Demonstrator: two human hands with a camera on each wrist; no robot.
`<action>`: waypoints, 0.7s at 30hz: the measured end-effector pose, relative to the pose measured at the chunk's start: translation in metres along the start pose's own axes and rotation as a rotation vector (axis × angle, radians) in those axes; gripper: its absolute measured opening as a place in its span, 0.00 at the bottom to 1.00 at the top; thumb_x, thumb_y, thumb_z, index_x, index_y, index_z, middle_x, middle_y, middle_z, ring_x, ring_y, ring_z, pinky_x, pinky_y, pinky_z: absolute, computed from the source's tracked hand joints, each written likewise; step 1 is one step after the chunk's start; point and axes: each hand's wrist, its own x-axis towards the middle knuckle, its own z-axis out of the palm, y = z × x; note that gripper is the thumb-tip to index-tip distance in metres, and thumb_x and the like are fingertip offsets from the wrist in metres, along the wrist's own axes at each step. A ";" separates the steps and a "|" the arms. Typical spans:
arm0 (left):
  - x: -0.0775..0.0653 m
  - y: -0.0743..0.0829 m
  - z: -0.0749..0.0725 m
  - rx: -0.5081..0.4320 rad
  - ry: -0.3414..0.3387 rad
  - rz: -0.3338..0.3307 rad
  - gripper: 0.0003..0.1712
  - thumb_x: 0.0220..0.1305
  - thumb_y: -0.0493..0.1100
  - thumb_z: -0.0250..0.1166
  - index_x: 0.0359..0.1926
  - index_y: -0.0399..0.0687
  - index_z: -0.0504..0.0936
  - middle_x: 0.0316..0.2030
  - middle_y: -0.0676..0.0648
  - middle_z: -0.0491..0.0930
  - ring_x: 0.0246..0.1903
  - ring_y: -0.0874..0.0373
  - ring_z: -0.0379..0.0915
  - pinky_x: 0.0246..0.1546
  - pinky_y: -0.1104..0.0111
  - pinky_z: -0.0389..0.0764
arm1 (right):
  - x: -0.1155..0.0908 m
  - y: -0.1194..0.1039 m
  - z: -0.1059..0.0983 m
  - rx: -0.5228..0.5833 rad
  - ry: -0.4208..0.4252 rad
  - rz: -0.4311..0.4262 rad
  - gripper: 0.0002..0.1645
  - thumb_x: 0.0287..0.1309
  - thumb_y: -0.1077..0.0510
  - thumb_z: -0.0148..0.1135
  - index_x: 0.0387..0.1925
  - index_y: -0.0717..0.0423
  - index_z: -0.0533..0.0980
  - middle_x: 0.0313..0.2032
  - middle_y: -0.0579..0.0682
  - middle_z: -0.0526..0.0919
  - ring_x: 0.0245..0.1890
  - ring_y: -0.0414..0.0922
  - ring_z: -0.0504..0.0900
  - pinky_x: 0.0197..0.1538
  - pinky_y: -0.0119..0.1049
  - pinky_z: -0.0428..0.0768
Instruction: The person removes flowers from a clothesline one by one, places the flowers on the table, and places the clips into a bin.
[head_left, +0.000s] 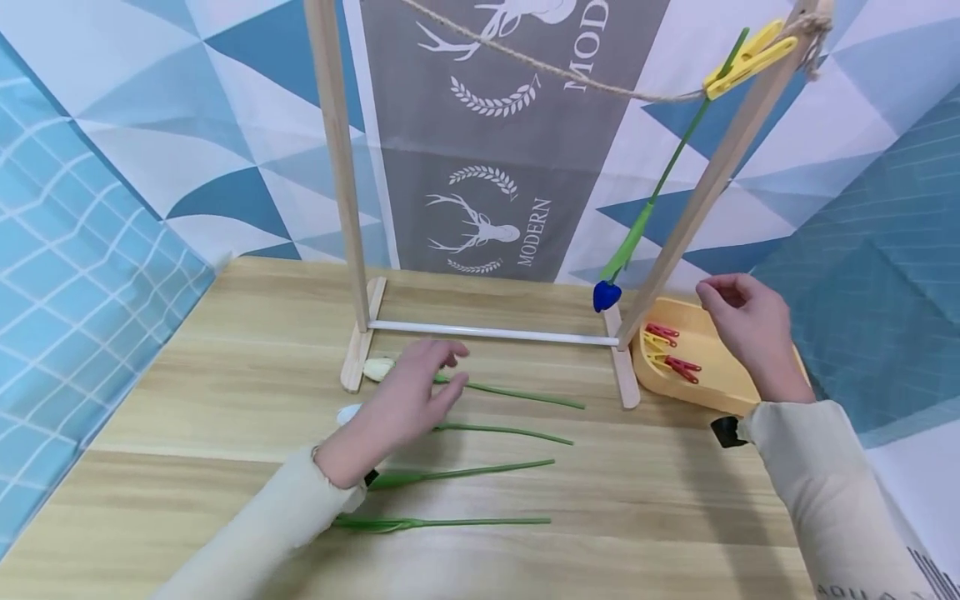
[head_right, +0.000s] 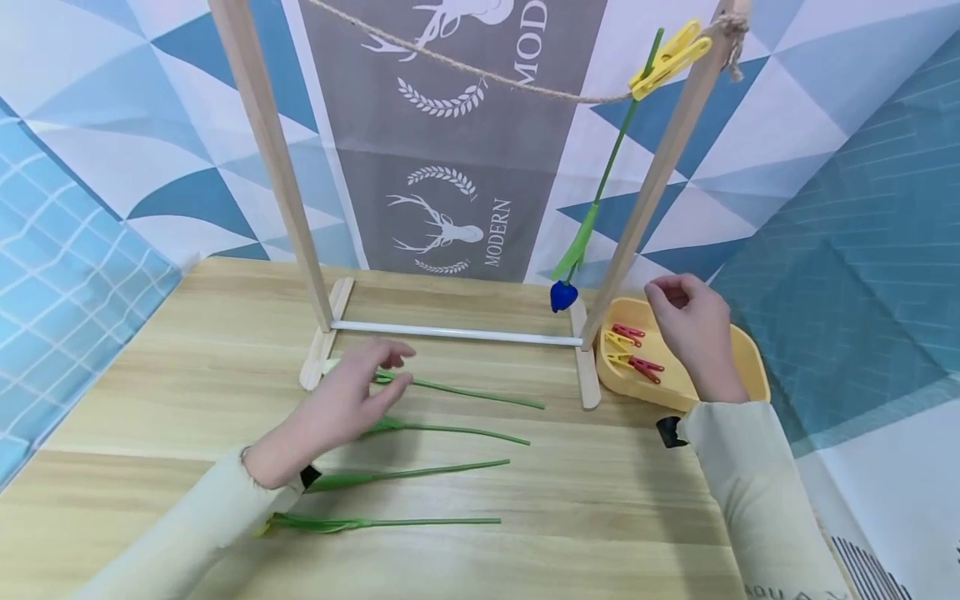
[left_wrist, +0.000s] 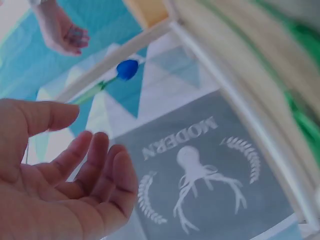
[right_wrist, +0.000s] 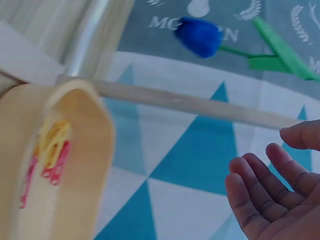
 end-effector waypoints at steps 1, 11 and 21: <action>0.005 0.000 -0.003 -0.022 0.030 0.003 0.16 0.61 0.39 0.61 0.49 0.39 0.76 0.38 0.44 0.77 0.40 0.53 0.72 0.41 0.61 0.75 | -0.001 -0.004 -0.002 0.013 0.008 -0.008 0.35 0.61 0.33 0.45 0.54 0.55 0.72 0.44 0.51 0.76 0.37 0.39 0.71 0.35 0.28 0.71; 0.048 0.010 -0.024 -0.195 0.142 -0.031 0.14 0.64 0.40 0.57 0.48 0.39 0.75 0.44 0.42 0.76 0.43 0.51 0.70 0.40 0.60 0.74 | -0.003 -0.031 -0.014 0.097 0.077 -0.059 0.31 0.61 0.35 0.48 0.53 0.53 0.73 0.39 0.43 0.76 0.35 0.33 0.73 0.35 0.22 0.72; 0.079 0.021 -0.039 -0.381 0.174 -0.116 0.12 0.65 0.43 0.56 0.47 0.45 0.73 0.43 0.48 0.73 0.42 0.57 0.68 0.42 0.66 0.73 | 0.007 -0.069 -0.022 0.269 0.156 -0.124 0.26 0.61 0.40 0.53 0.53 0.52 0.74 0.38 0.37 0.76 0.37 0.33 0.77 0.40 0.20 0.73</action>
